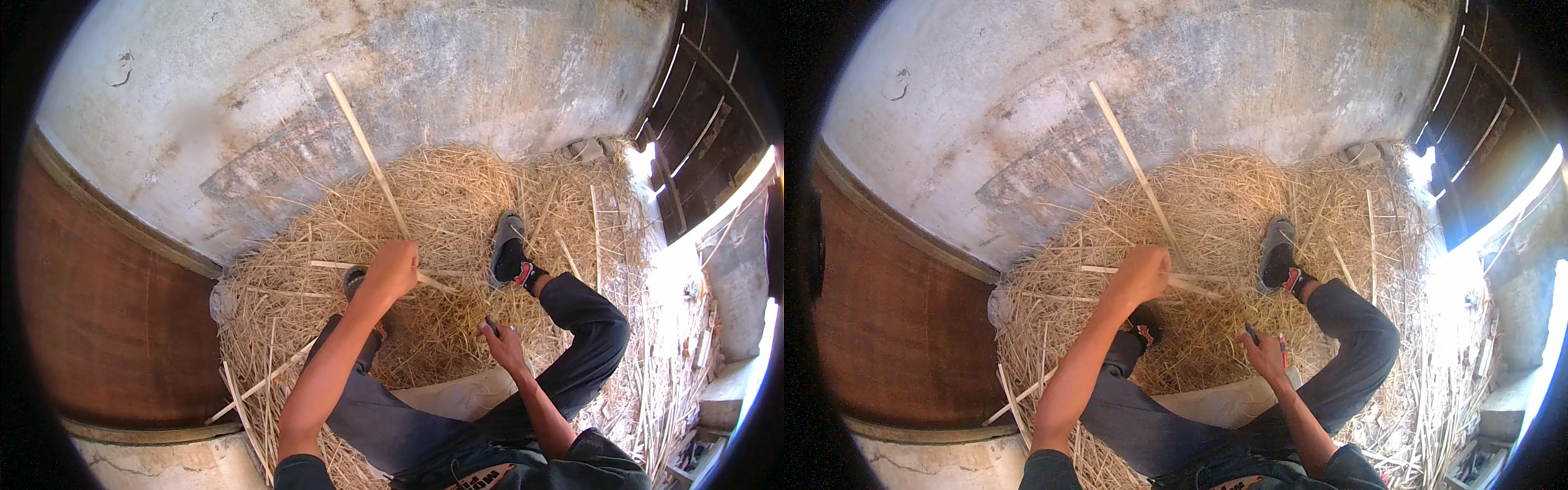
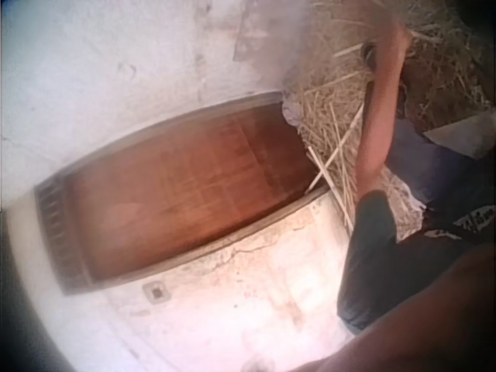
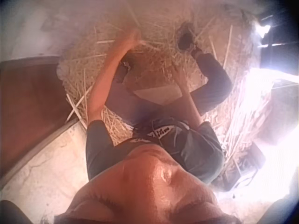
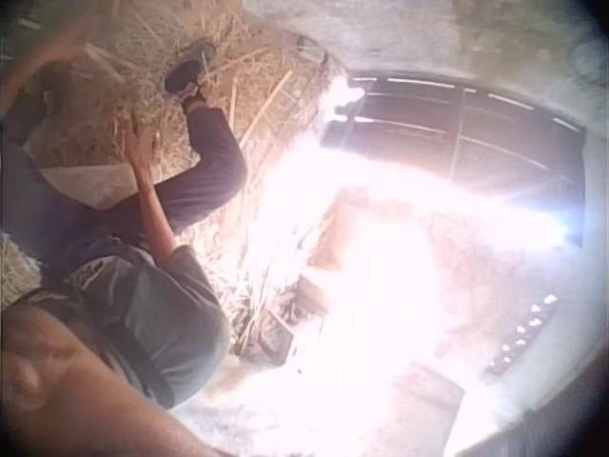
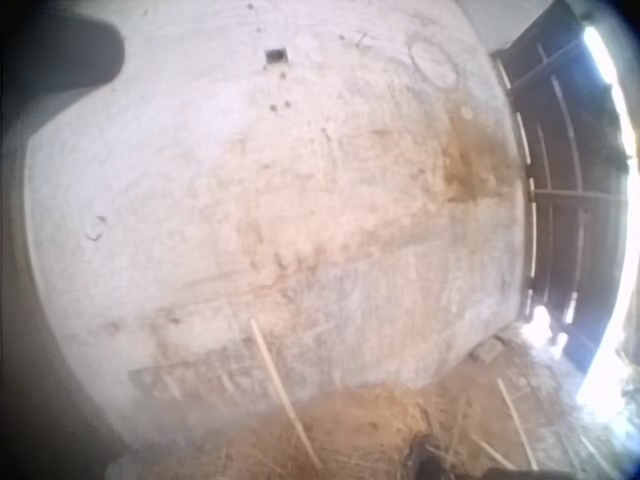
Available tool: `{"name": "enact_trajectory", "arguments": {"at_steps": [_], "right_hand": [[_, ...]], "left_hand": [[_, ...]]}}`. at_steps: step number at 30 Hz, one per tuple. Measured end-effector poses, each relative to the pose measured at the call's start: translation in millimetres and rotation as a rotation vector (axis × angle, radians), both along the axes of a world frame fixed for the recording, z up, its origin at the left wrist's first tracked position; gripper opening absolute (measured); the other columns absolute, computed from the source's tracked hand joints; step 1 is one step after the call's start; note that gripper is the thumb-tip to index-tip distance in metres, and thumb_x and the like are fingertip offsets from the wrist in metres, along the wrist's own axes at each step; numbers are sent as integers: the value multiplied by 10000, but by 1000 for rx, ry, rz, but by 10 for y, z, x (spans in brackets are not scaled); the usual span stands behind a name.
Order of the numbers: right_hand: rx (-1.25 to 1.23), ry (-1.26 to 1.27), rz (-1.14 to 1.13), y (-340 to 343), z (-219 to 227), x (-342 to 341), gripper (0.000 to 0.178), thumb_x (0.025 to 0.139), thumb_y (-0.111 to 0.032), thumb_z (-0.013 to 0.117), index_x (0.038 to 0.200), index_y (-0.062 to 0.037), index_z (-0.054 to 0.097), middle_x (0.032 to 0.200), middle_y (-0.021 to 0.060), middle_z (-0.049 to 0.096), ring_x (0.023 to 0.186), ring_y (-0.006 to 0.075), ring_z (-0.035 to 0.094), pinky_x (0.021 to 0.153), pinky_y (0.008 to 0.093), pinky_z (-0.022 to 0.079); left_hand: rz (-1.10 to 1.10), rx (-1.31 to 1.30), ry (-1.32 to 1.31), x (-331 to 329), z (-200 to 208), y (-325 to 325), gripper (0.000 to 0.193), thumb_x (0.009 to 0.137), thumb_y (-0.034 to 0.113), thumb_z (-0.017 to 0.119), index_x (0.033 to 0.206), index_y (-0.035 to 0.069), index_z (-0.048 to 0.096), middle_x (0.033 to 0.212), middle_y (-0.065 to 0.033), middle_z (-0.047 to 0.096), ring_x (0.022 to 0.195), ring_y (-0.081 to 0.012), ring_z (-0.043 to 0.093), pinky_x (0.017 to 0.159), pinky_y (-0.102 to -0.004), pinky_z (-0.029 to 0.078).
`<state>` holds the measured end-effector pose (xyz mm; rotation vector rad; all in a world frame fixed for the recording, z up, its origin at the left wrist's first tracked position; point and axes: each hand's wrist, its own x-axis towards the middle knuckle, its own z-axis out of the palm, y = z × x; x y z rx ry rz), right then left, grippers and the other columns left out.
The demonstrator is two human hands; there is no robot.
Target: The person sits on a hay-covered floor and uses a large knife to shave and split long bamboo sticks. They then switch to a red utility knife to further refine and smooth the bamboo pieces.
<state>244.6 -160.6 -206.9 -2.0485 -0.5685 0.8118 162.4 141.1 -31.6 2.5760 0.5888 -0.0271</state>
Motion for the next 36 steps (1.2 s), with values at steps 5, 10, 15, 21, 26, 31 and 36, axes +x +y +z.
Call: {"name": "enact_trajectory", "arguments": {"at_steps": [5, 10, 15, 21, 26, 31, 36], "right_hand": [[2, 163, -18, 6, -181, 8, 486, 1040, -481, 576, 999, -42, 780, 648, 20, 525, 565, 138, 515, 548, 341, 394], [295, 957, -190, 163, -231, -80, 471, 1071, -431, 481, 1123, 0, 664, 668, -27, 426, 518, 93, 402, 479, 289, 314], [310, 815, -252, 517, -736, -195, 460, 1090, -385, 384, 1135, -4, 638, 704, -10, 464, 521, 110, 425, 485, 300, 351], [196, 471, -148, 816, -632, -286, 585, 1115, -470, 370, 1155, 5, 708, 679, 23, 502, 565, 143, 499, 554, 347, 415], [254, 452, -68, 862, -541, -245, 637, 1118, -537, 369, 1194, -9, 716, 648, 30, 506, 567, 152, 505, 563, 354, 417], [197, 664, -109, 691, -1197, -40, 597, 1106, -553, 405, 1098, -33, 699, 673, 5, 512, 552, 141, 476, 515, 329, 387], [154, 757, -126, 624, -1216, 76, 515, 1087, -514, 492, 1038, -29, 655, 714, 25, 557, 576, 145, 500, 530, 327, 400]], "left_hand": [[-11, 28, 85, 244, -328, 30, 136, 837, 54, 756, 910, -20, 668, 901, -232, 703, 873, -405, 706, 799, -502, 556], [-232, 65, -34, 176, -339, 85, 130, 809, 32, 786, 876, 8, 677, 861, -198, 711, 872, -405, 698, 801, -485, 555], [-160, 62, 123, 322, -363, 157, 94, 812, 3, 785, 850, 19, 701, 871, -176, 731, 870, -382, 710, 792, -472, 563], [-176, 78, 110, 339, -450, 183, 65, 802, 5, 757, 787, 22, 697, 790, -187, 686, 813, -363, 698, 726, -470, 533], [-285, 150, 72, 325, -584, 159, 167, 782, 2, 715, 675, 17, 587, 665, -164, 565, 693, -361, 631, 648, -475, 483], [-339, 153, -20, 411, -510, 5, 226, 780, -31, 692, 647, 29, 519, 636, -144, 519, 643, -336, 599, 629, -470, 474], [-365, 270, 107, 409, -536, -15, 203, 814, -49, 689, 671, 22, 565, 688, -136, 572, 689, -322, 636, 636, -448, 506]]}}
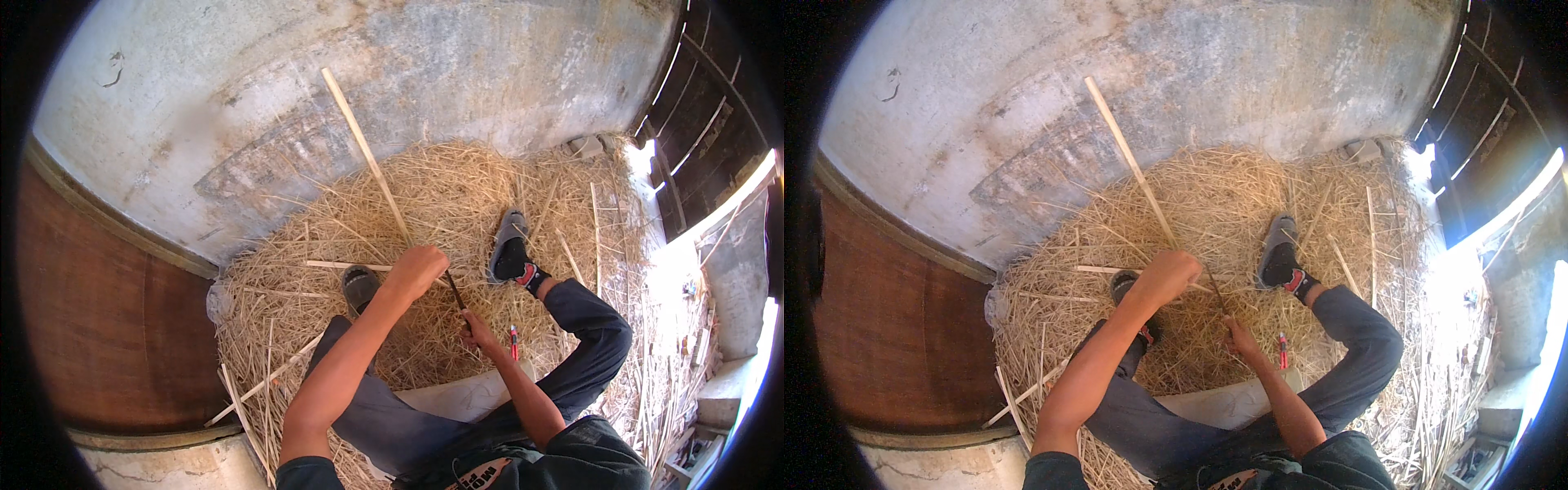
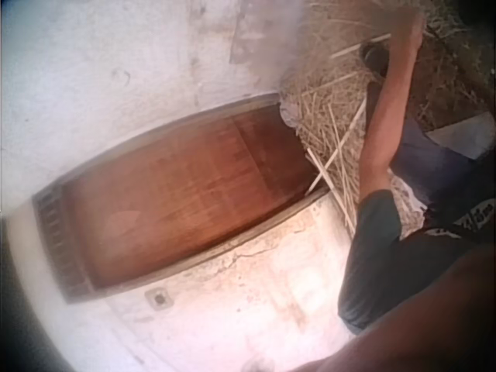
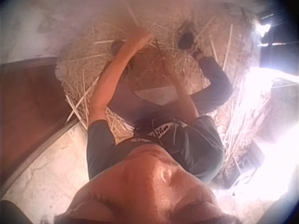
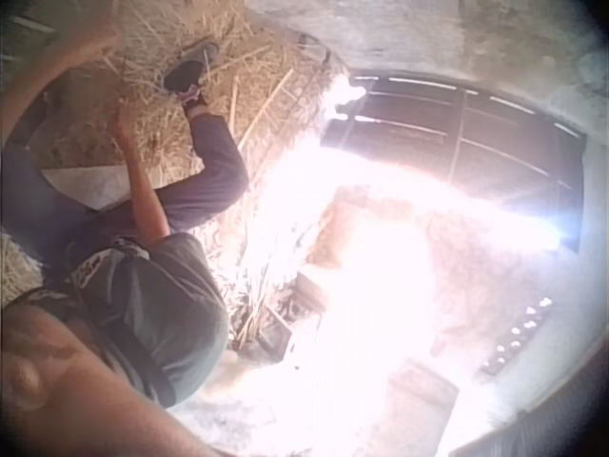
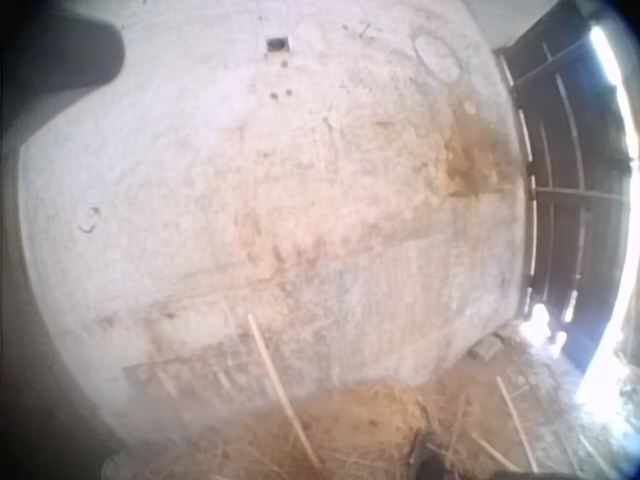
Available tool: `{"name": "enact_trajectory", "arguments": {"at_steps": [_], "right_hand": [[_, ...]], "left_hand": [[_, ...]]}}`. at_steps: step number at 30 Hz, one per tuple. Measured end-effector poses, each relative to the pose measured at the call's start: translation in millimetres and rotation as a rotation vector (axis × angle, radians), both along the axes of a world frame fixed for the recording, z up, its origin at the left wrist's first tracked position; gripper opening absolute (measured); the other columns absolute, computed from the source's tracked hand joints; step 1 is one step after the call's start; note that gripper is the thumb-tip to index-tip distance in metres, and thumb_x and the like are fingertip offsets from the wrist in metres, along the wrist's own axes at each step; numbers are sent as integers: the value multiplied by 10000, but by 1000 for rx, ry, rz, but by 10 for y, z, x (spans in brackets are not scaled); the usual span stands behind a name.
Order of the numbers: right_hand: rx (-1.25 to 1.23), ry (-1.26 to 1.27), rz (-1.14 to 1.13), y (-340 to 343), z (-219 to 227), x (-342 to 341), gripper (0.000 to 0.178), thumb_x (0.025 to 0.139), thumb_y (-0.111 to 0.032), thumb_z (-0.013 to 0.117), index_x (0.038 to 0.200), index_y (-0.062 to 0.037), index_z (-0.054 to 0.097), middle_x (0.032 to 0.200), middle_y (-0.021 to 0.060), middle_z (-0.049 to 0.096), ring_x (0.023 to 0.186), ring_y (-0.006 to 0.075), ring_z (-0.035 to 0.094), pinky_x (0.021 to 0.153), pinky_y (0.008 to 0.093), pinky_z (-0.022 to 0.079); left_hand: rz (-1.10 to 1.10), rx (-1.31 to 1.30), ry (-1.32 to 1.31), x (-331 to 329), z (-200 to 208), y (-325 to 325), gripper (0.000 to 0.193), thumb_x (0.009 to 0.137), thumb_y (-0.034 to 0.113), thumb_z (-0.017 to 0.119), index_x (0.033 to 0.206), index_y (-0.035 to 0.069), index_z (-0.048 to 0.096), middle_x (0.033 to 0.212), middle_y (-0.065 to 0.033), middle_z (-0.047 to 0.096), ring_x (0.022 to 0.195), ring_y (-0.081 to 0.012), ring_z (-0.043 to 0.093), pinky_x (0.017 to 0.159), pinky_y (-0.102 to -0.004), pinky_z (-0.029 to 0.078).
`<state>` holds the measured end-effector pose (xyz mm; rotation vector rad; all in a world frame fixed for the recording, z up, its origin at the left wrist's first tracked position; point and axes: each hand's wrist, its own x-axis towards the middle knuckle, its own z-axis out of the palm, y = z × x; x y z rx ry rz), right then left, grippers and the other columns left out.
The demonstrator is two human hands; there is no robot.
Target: The person sits on a hay-covered floor and uses a large knife to shave and split long bamboo sticks. They then switch to a red utility knife to further refine and smooth the bamboo pieces.
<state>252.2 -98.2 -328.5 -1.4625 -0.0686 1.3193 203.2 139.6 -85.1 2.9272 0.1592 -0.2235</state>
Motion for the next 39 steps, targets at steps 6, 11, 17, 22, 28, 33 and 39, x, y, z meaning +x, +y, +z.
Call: {"name": "enact_trajectory", "arguments": {"at_steps": [6, 11, 17, 22, 28, 33, 39], "right_hand": [[-33, -703, 22, 133, 263, 210, 372, 1086, -404, 542, 991, -44, 533, 684, -3, 489, 549, 121, 443, 513, 321, 373], [119, -660, -280, 269, 1002, 44, 340, 1102, -313, 503, 1136, 18, 571, 826, 134, 640, 733, 242, 618, 661, 407, 467], [-118, -1103, -58, -64, -927, -479, 347, 1093, -327, 463, 985, -9, 548, 697, 68, 492, 632, 212, 516, 570, 399, 430], [-125, -733, -117, -334, -1109, -272, 410, 1095, -397, 468, 929, -38, 575, 707, 79, 534, 640, 219, 549, 577, 394, 443], [223, -307, -292, 107, 935, 2, 435, 1126, -426, 430, 856, -96, 517, 648, -23, 437, 564, 106, 424, 528, 295, 330], [257, -626, -320, 170, 765, -146, 458, 1130, -428, 416, 858, -75, 521, 636, 3, 409, 570, 129, 427, 540, 334, 354], [-144, -602, 16, 87, -528, -250, 526, 1104, -461, 445, 904, -4, 612, 674, 92, 569, 600, 214, 576, 596, 405, 470]], "left_hand": [[-98, 25, -77, -38, -11, -97, 125, 817, -39, 723, 742, 9, 635, 820, -131, 618, 769, -323, 650, 704, -425, 557], [-21, -40, -117, -134, -66, -91, 91, 833, -30, 716, 779, 5, 651, 872, -137, 625, 825, -330, 658, 757, -439, 559], [-21, -6, -51, -64, -331, 169, 164, 830, -44, 716, 755, 11, 580, 856, -152, 595, 841, -345, 639, 753, -459, 536], [-12, -123, -90, -72, -98, 203, 273, 818, -80, 721, 716, 36, 495, 833, -138, 573, 794, -317, 628, 704, -447, 542], [21, -130, -118, -187, -241, 200, 164, 798, -47, 715, 729, 45, 598, 851, -119, 603, 845, -348, 651, 739, -456, 532], [-104, -15, -138, -125, -59, -56, 130, 803, -63, 729, 857, 55, 732, 893, -87, 653, 892, -297, 694, 754, -425, 599], [-162, 46, -18, -75, -66, -57, 164, 823, -28, 768, 971, 27, 722, 1037, -102, 667, 993, -313, 681, 829, -433, 601]]}}
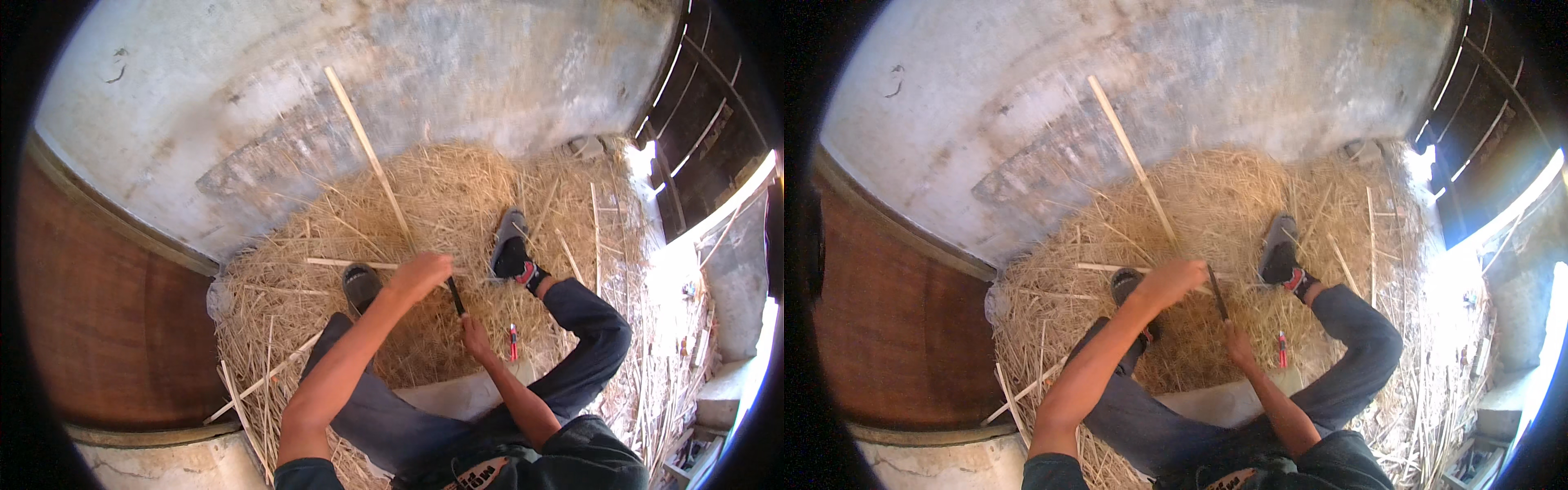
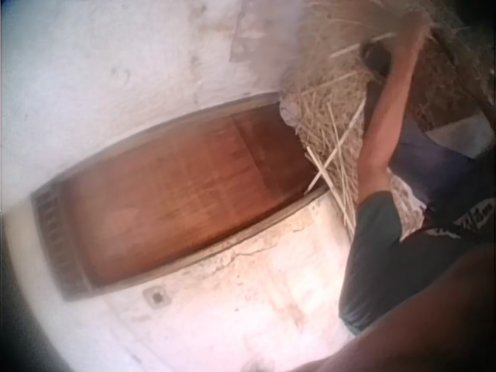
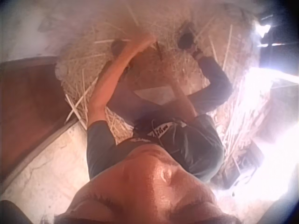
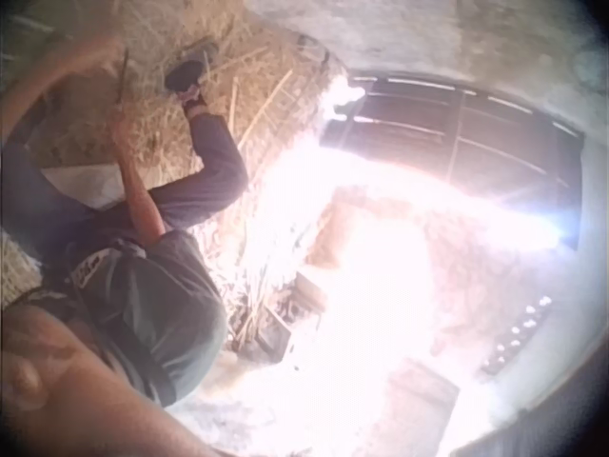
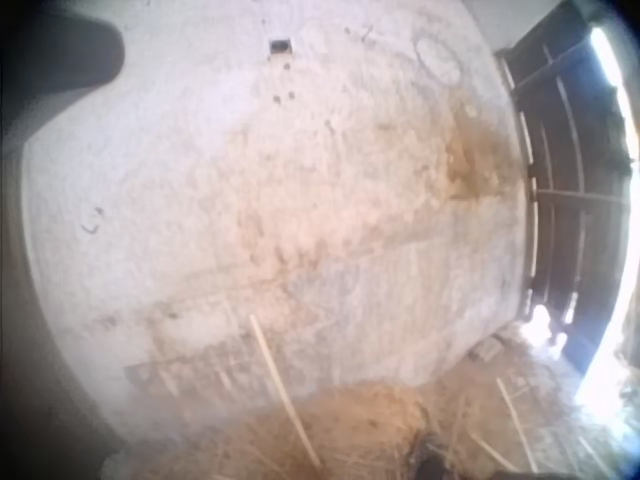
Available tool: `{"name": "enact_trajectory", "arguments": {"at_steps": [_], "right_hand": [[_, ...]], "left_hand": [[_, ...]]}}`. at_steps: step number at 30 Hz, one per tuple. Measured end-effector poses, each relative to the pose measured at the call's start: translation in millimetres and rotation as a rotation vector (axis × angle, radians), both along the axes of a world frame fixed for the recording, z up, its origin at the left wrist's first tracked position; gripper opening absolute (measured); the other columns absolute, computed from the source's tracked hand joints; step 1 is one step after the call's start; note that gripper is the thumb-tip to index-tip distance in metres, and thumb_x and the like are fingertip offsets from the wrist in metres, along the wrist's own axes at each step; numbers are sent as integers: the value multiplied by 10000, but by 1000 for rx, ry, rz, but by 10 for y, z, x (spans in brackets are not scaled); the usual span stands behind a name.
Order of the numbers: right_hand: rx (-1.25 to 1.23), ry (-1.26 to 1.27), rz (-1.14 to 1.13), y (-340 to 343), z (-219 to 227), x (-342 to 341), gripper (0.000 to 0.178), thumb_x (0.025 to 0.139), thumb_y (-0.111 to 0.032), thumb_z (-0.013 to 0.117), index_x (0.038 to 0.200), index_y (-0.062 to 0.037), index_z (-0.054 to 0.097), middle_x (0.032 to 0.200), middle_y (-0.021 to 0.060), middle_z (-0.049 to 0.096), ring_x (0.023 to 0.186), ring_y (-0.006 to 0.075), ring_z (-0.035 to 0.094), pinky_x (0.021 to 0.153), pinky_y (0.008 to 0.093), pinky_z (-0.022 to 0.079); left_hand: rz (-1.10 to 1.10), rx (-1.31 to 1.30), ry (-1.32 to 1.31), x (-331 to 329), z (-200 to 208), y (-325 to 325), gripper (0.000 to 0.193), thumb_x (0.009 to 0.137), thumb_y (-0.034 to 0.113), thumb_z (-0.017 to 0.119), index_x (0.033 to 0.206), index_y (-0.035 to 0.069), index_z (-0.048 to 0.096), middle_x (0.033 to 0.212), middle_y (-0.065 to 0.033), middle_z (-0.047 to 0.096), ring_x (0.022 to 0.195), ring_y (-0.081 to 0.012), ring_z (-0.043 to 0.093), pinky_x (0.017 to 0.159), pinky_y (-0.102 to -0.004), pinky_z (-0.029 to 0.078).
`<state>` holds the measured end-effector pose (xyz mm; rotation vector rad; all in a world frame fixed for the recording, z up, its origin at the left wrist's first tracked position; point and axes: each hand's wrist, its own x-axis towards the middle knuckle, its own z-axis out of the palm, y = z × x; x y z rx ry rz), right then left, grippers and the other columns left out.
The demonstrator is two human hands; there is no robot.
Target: The person sits on a hay-covered floor and uses a large knife to shave and split long bamboo sticks. They then switch to a red utility knife to further refine and smooth the bamboo pieces.
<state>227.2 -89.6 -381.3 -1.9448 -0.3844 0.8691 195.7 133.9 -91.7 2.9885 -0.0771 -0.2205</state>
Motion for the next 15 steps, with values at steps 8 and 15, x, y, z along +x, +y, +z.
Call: {"name": "enact_trajectory", "arguments": {"at_steps": [8, 15], "right_hand": [[-12, -254, 58, -55, 148, 25, 542, 1100, -470, 448, 1065, 29, 658, 768, 179, 678, 664, 321, 663, 656, 443, 511], [86, -17, 50, -29, 12, 130, 450, 1102, -483, 467, 1041, -58, 601, 702, 53, 582, 525, 183, 516, 499, 346, 412]], "left_hand": [[534, -281, 76, -204, 174, 253, 399, 866, 282, 853, 1080, 5, 662, 1004, -182, 658, 979, -346, 677, 868, -465, 590], [445, 4, 356, -111, 92, 243, 250, 851, 137, 788, 993, -65, 744, 866, -205, 695, 789, -355, 715, 690, -465, 635]]}}
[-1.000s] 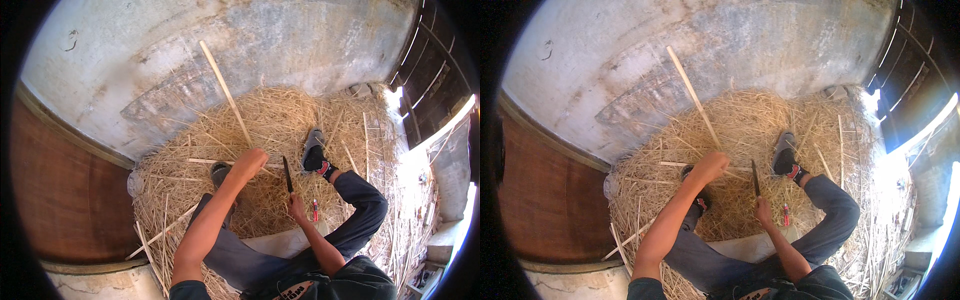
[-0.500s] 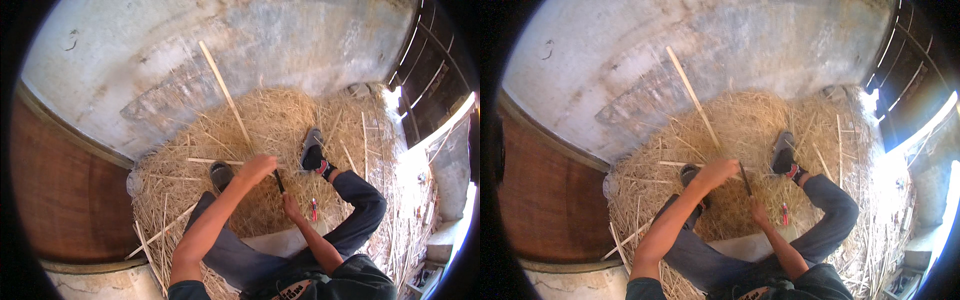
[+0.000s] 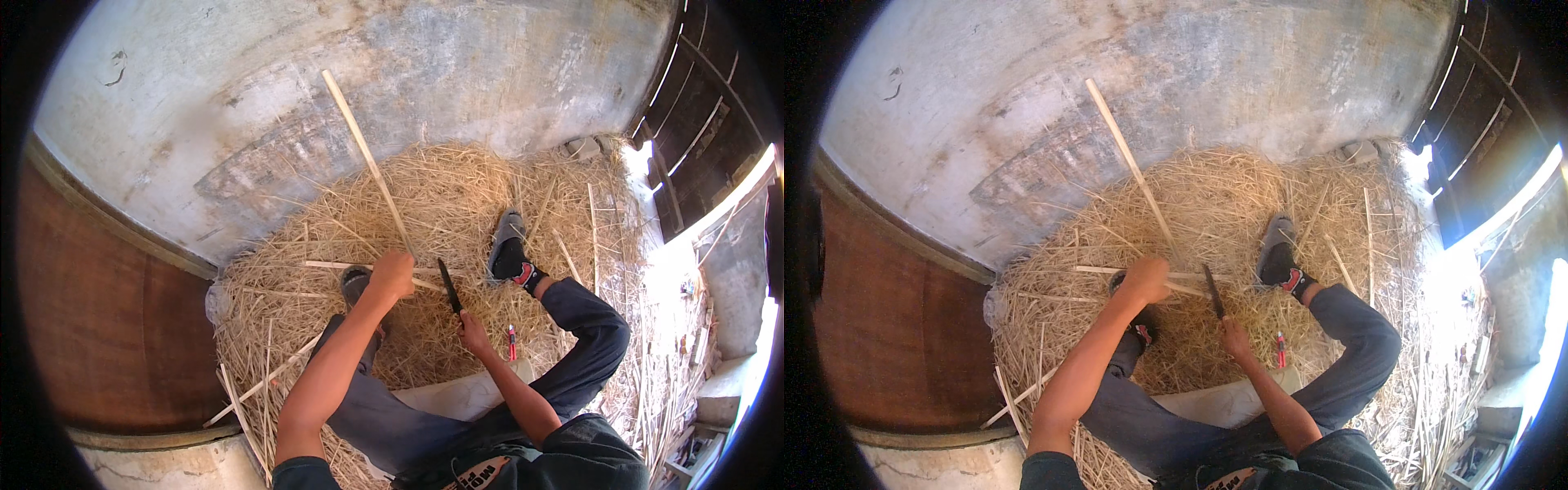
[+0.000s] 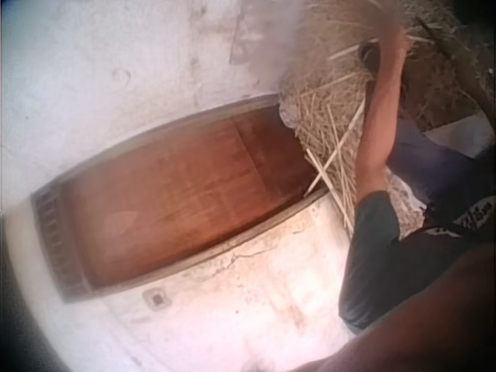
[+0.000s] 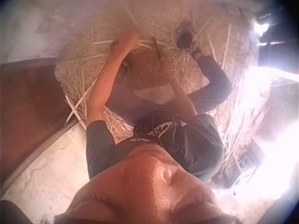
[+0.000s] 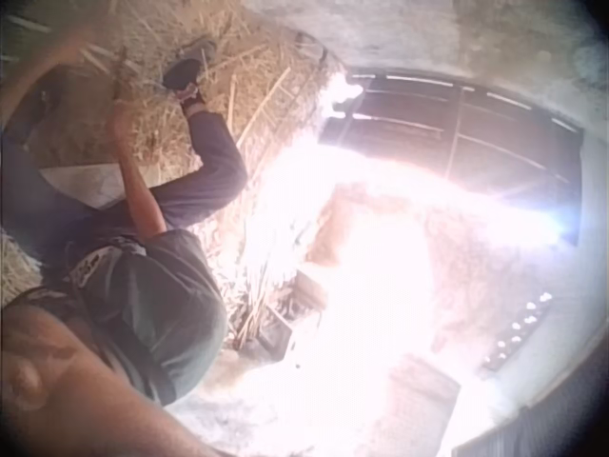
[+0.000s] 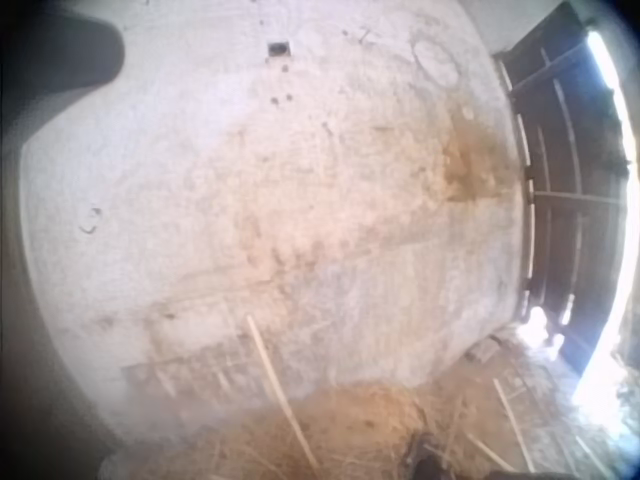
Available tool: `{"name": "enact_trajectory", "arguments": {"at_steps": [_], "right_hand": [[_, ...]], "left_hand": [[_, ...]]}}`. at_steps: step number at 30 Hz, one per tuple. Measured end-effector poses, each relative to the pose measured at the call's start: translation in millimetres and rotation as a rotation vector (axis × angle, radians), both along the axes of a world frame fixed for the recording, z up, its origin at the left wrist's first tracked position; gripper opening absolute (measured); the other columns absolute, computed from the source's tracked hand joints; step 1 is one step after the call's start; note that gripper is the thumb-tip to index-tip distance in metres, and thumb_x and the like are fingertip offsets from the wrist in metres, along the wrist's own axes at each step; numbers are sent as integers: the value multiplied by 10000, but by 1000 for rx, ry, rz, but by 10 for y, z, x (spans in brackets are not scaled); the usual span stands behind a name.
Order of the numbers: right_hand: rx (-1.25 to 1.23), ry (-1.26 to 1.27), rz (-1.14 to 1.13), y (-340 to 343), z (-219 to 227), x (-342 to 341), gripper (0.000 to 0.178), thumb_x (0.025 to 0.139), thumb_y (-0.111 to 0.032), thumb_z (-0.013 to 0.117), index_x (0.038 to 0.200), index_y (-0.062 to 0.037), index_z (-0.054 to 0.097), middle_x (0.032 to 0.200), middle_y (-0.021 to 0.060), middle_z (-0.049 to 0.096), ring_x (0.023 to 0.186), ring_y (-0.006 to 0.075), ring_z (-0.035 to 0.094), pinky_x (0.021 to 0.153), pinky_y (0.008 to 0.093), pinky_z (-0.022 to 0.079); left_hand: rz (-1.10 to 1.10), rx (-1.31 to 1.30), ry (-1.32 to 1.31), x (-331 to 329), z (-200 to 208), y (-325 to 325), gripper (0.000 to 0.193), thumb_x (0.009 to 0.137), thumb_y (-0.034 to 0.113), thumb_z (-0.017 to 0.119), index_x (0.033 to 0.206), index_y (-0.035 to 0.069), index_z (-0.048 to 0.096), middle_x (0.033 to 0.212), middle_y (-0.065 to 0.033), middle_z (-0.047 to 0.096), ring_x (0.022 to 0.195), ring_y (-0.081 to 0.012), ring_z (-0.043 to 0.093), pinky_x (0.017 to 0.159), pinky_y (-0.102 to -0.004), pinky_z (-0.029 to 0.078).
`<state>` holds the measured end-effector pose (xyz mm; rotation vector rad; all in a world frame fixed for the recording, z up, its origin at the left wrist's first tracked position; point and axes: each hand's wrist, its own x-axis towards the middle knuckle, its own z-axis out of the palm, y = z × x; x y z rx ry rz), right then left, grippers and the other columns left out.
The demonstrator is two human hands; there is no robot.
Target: The person sits on a hay-covered floor and uses a large knife to shave and split long bamboo sticks. They then switch to a red utility knife to further refine and smooth the bamboo pieces.
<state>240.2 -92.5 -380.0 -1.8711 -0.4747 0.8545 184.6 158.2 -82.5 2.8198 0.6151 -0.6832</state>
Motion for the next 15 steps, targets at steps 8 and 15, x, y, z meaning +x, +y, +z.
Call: {"name": "enact_trajectory", "arguments": {"at_steps": [8, 15], "right_hand": [[432, 159, -323, 319, 1774, -68, 414, 1117, -424, 466, 1087, -26, 572, 779, 27, 489, 660, 133, 477, 585, 345, 414], [-191, -403, 50, 64, 192, -500, 444, 1109, -406, 446, 1116, 9, 603, 888, 281, 676, 829, 491, 653, 752, 569, 490]], "left_hand": [[43, -28, -56, 15, -105, -25, 232, 858, 75, 768, 1017, -89, 726, 873, -222, 700, 718, -332, 711, 570, -435, 620], [43, 0, -190, 41, -214, -38, 233, 860, 59, 786, 1039, -73, 715, 894, -232, 715, 809, -365, 735, 631, -459, 622]]}}
